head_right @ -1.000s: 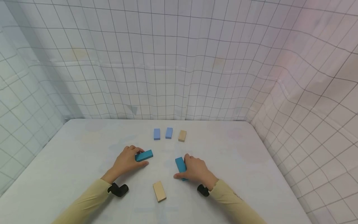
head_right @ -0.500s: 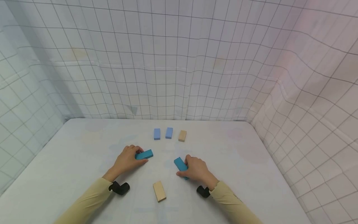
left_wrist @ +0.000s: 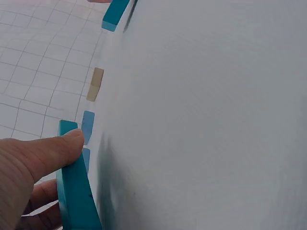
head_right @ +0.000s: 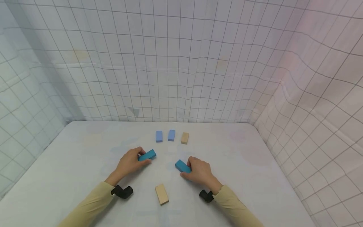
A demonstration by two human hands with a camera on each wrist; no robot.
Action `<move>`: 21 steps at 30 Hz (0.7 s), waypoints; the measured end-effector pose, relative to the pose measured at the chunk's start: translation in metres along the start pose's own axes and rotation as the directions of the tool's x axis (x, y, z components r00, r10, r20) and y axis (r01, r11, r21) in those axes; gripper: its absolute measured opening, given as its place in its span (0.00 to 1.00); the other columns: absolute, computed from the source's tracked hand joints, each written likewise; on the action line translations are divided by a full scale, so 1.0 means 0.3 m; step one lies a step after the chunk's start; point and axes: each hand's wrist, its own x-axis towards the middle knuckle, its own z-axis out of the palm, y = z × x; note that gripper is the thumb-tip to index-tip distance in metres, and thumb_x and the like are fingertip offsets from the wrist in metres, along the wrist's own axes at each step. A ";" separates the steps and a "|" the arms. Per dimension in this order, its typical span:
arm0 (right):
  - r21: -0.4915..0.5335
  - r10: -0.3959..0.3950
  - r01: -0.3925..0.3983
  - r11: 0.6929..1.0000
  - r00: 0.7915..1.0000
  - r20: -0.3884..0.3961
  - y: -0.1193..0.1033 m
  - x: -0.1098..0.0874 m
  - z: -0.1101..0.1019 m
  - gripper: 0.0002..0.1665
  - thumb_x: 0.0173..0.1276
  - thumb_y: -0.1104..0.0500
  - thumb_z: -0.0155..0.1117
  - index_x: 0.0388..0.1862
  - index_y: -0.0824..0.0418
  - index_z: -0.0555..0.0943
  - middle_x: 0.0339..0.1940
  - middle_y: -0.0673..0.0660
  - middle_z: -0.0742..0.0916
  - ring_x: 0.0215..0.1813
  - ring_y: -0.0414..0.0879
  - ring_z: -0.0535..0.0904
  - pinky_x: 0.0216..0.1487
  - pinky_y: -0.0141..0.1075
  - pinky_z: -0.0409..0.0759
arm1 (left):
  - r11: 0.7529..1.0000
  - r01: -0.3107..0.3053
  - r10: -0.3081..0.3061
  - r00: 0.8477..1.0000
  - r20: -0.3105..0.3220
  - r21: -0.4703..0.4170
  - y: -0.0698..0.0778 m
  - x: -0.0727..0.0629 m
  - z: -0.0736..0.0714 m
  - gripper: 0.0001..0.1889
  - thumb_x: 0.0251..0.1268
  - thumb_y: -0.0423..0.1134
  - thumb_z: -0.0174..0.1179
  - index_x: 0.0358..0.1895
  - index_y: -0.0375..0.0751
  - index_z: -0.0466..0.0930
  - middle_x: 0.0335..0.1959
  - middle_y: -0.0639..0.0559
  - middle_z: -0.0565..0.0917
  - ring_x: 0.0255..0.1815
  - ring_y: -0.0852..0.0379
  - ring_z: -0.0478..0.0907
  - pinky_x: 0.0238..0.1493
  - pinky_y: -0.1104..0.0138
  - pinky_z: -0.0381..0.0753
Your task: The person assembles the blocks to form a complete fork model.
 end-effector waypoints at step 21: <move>0.026 0.030 -0.028 0.999 0.996 -0.081 0.013 -0.002 0.008 0.18 0.53 0.45 0.74 0.33 0.52 0.76 0.28 0.43 0.80 0.24 0.36 0.69 0.22 0.31 0.68 | 0.979 0.062 -0.050 0.997 0.066 -0.195 0.141 0.040 0.049 0.19 0.54 0.50 0.69 0.38 0.40 0.78 0.25 0.53 0.76 0.23 0.58 0.71 0.25 0.65 0.73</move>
